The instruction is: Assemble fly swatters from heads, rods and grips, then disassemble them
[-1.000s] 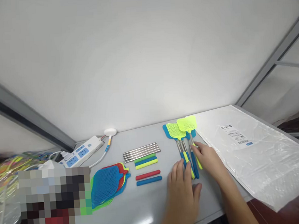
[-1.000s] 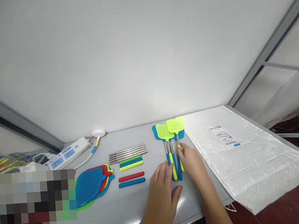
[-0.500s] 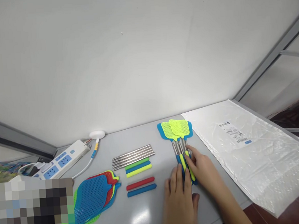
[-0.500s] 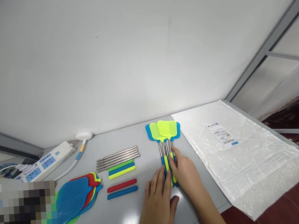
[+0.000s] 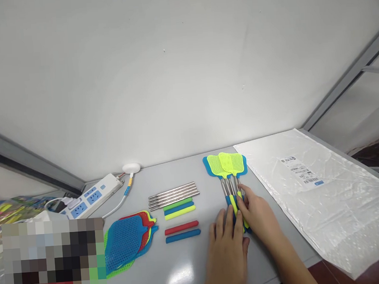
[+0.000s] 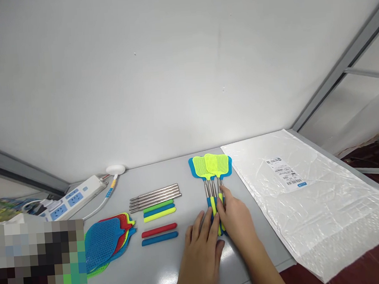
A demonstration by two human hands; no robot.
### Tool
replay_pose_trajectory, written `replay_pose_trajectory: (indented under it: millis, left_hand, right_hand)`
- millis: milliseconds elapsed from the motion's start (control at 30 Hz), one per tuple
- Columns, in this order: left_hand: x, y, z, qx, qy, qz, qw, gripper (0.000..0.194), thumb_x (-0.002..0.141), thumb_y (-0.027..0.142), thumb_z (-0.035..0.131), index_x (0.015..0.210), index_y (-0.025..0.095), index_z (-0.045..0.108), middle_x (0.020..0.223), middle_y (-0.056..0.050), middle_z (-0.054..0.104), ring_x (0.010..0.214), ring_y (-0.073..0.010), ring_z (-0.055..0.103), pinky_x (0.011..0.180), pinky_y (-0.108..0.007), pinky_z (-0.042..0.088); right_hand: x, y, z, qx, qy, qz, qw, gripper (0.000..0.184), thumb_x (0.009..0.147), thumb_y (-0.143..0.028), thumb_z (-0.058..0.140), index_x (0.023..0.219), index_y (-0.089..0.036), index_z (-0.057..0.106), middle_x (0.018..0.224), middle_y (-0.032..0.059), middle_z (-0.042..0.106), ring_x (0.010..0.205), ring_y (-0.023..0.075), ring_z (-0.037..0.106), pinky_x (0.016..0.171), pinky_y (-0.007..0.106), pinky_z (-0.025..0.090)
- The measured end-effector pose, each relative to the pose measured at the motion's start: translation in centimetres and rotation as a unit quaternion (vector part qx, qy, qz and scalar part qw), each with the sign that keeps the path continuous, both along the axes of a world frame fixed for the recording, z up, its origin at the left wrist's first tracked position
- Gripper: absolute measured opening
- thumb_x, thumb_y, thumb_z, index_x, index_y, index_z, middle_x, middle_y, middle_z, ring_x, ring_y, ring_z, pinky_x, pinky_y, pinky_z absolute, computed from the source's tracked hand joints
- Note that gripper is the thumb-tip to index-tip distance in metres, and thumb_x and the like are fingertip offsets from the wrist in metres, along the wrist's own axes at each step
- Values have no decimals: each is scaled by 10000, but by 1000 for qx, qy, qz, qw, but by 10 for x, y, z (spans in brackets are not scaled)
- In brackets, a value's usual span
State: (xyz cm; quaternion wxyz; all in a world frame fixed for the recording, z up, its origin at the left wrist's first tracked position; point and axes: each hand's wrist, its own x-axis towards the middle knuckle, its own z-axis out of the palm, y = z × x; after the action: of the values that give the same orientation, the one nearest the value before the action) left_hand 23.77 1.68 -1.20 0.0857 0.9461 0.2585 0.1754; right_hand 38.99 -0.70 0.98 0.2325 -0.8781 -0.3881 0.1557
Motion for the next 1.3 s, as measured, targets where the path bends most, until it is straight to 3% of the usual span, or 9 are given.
replay_pose_trajectory:
  millis: [267, 633, 900, 1067, 1300]
  left_hand:
    - [5, 3, -2, 5, -22, 10, 1000, 407, 1002, 277, 388, 1398, 280, 482, 1484, 8, 469, 1297, -294, 459, 932, -478, 444]
    - [3, 4, 3, -23, -31, 2, 999, 400, 994, 272, 421, 1390, 289, 481, 1459, -1, 501, 1290, -306, 472, 919, -486, 451]
    - [-1, 3, 13, -96, -54, -12, 994, 434, 965, 245, 461, 1397, 281, 463, 1480, -18, 470, 1306, -306, 440, 985, -506, 427]
    - [-22, 3, 27, -137, -116, -14, 984, 376, 920, 191, 499, 1292, 230, 536, 1424, -68, 502, 1273, -274, 436, 1024, -467, 409]
    - [-84, 28, 22, -94, -143, 142, 975, 270, 930, 163, 474, 1140, 236, 627, 1325, -97, 538, 1169, -297, 464, 932, -505, 440]
  right_hand:
    - [2, 0, -1, -3, -12, 9, 1000, 449, 965, -396, 337, 1353, -204, 457, 782, 38, 675, 710, 230, 621, 613, 291, 347]
    - [1, 0, -1, 4, -7, 2, 1000, 439, 952, -395, 356, 1334, -214, 476, 764, 24, 659, 698, 218, 620, 600, 282, 345]
    - [0, -2, 0, 33, 0, -13, 999, 432, 930, -438, 404, 1297, -234, 507, 612, -37, 558, 617, 200, 586, 556, 279, 338]
    - [-10, -12, 5, 101, -19, -17, 995, 413, 920, -511, 433, 1199, -247, 585, 550, -59, 480, 527, 175, 535, 532, 276, 342]
    - [-26, -20, 25, 129, -30, 44, 990, 390, 905, -561, 466, 1068, -264, 661, 547, -52, 461, 482, 143, 474, 517, 260, 368]
